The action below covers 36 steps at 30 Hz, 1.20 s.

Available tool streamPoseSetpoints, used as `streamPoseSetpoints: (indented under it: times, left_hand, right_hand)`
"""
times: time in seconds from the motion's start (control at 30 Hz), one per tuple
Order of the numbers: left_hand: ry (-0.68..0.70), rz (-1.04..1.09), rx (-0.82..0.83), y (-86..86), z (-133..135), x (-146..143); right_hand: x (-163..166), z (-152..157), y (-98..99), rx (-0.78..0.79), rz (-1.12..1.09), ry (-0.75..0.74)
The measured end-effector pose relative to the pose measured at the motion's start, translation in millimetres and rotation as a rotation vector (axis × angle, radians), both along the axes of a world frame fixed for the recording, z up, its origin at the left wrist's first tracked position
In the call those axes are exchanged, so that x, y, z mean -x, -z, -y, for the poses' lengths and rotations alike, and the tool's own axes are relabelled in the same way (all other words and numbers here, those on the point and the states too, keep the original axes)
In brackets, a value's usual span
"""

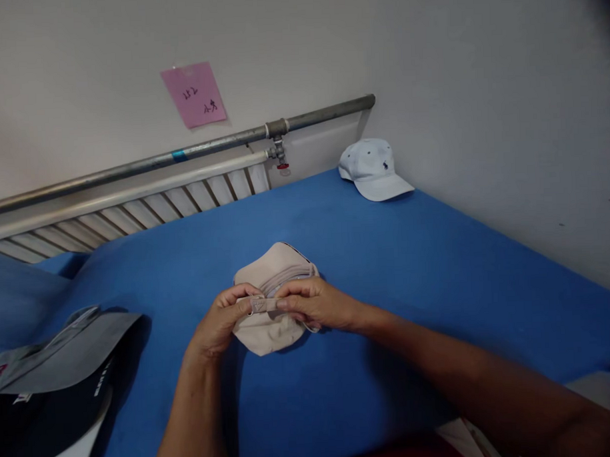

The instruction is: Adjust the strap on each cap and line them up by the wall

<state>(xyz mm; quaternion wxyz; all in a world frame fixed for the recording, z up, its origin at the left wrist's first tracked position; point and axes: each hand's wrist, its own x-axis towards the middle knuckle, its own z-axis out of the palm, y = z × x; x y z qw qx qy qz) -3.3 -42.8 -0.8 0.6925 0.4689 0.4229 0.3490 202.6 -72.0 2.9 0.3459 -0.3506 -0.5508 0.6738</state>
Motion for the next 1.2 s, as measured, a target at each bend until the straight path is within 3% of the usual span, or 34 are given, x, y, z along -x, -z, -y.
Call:
streamPoseSetpoints:
  times: [0.43,1.03,1.2]
  left_hand:
    - [0.005,0.021,-0.003,-0.2,3,-5]
    - [0.067,0.044,0.026,-1.1,6,-12]
    - [0.031,0.067,0.000,-2.4,6,-12]
  right_hand:
    - [-5,6,-13.1,-0.049,0.082,0.174]
    - [-7,7,-19.0,-0.070,0.004,0.123]
    - [-9,7,-20.0,-0.099,0.000,0.125]
